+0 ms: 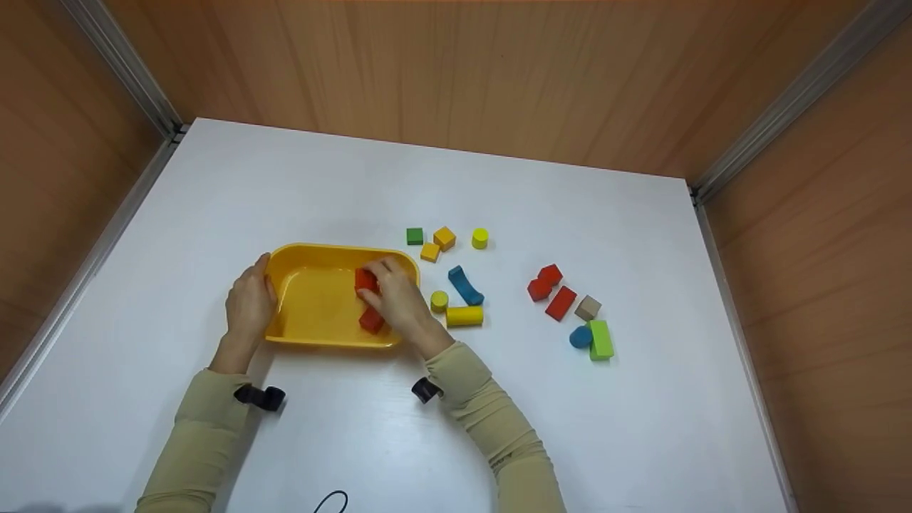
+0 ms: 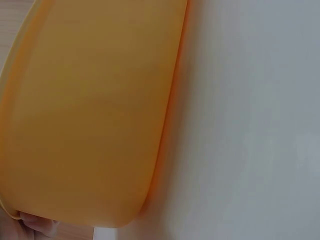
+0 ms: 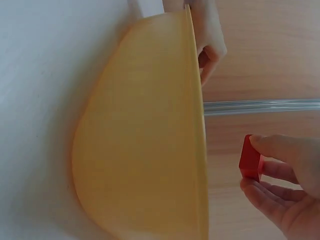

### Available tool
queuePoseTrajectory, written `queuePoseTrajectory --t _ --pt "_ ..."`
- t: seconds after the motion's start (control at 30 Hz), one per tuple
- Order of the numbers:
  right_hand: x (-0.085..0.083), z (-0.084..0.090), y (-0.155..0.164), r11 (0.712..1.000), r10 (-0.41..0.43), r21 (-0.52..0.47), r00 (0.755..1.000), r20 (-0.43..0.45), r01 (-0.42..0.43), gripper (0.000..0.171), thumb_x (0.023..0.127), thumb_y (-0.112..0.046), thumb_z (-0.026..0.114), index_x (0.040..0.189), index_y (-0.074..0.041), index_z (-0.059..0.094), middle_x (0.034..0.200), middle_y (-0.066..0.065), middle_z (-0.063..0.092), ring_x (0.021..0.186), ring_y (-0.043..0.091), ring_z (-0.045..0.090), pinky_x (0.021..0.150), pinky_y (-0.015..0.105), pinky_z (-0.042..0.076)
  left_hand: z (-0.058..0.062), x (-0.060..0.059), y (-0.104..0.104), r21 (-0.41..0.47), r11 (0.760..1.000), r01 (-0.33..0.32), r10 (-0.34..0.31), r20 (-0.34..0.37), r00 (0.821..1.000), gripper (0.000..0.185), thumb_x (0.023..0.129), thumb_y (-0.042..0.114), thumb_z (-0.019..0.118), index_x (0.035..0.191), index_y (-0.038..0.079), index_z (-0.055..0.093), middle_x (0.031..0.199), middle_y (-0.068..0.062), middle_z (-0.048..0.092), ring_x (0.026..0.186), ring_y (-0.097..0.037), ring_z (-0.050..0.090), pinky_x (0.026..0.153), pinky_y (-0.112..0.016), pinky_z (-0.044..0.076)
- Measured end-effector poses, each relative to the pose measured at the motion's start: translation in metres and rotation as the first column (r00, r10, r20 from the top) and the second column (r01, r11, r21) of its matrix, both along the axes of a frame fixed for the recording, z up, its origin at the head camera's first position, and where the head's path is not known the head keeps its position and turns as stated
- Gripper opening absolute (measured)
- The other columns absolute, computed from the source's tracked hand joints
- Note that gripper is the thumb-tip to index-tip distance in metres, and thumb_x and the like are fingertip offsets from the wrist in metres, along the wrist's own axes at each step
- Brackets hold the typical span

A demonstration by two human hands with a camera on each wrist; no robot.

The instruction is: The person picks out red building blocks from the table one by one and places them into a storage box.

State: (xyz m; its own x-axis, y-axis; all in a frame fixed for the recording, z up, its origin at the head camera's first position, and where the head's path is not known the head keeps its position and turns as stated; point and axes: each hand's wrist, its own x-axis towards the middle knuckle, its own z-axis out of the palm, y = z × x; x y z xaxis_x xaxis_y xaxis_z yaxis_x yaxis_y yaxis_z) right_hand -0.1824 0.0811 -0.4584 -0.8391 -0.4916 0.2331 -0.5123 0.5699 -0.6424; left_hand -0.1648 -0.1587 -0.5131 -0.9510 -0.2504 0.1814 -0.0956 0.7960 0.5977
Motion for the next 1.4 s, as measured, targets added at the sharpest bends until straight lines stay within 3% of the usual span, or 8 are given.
queuePoseTrajectory --t 0.2,0.4,0.57,0.9,1.17,1.4 --pt "0.004 -0.004 -0.012 0.998 0.021 0.052 0.999 0.049 -0.023 0.037 0.080 -0.016 0.065 0.113 -0.002 0.056 0.106 0.010 0.051 0.094 0.018 0.054 0.080 0.023 0.047 0.000 -0.002 0.000 -0.004 1.000 -0.007 0.007 0.006 1.000 0.040 0.089 -0.005 0.043 0.129 -0.005 0.039 0.098 -0.023 0.056 0.080 -0.035 0.059 0.068 -0.044 0.049" --pt "0.006 -0.008 -0.021 0.992 0.050 0.115 0.998 0.041 -0.054 0.037 0.080 -0.019 0.065 0.113 -0.005 0.057 0.106 0.009 0.052 0.093 0.018 0.053 0.079 0.023 0.046 -0.001 -0.003 -0.001 -0.004 1.000 -0.010 0.010 0.007 1.000 0.040 0.089 -0.004 0.043 0.129 -0.004 0.040 0.098 -0.023 0.056 0.080 -0.034 0.059 0.069 -0.044 0.049" --pt "0.006 -0.011 -0.027 0.983 0.098 0.147 0.990 0.106 -0.113 0.037 0.081 -0.018 0.064 0.115 -0.007 0.055 0.109 0.007 0.051 0.096 0.017 0.050 0.083 0.023 0.045 0.000 -0.004 0.000 -0.006 1.000 -0.013 0.013 -0.001 1.000 0.039 0.089 -0.003 0.043 0.129 -0.005 0.041 0.096 -0.023 0.057 0.079 -0.035 0.059 0.067 -0.044 0.049" --pt "-0.002 -0.020 -0.035 0.932 0.228 0.264 0.968 0.102 -0.248 0.035 0.081 -0.019 0.064 0.112 -0.004 0.058 0.104 0.008 0.054 0.090 0.015 0.051 0.081 0.020 0.044 0.000 -0.001 0.000 -0.034 0.999 0.001 -0.002 -0.035 0.999 0.037 0.089 -0.004 0.042 0.126 -0.007 0.042 0.094 -0.025 0.057 0.074 -0.035 0.059 0.059 -0.042 0.050" --pt "-0.006 -0.028 -0.038 0.896 0.258 0.335 0.956 0.141 -0.291 0.030 0.081 -0.015 0.064 0.109 -0.004 0.061 0.103 0.008 0.056 0.090 0.014 0.052 0.080 0.019 0.044 0.001 -0.001 0.000 -0.020 1.000 -0.004 0.004 -0.004 1.000 0.037 0.091 -0.003 0.040 0.127 -0.006 0.041 0.095 -0.024 0.057 0.074 -0.034 0.059 0.061 -0.042 0.050" --pt "-0.005 -0.035 -0.038 0.864 0.253 0.389 0.943 0.215 -0.321 0.031 0.081 -0.017 0.064 0.110 -0.007 0.061 0.104 0.006 0.057 0.088 0.012 0.052 0.080 0.021 0.044 -0.001 -0.001 0.000 -0.022 1.000 -0.001 0.000 -0.021 1.000 0.037 0.090 -0.005 0.041 0.127 -0.006 0.041 0.096 -0.025 0.057 0.076 -0.034 0.059 0.061 -0.042 0.050"
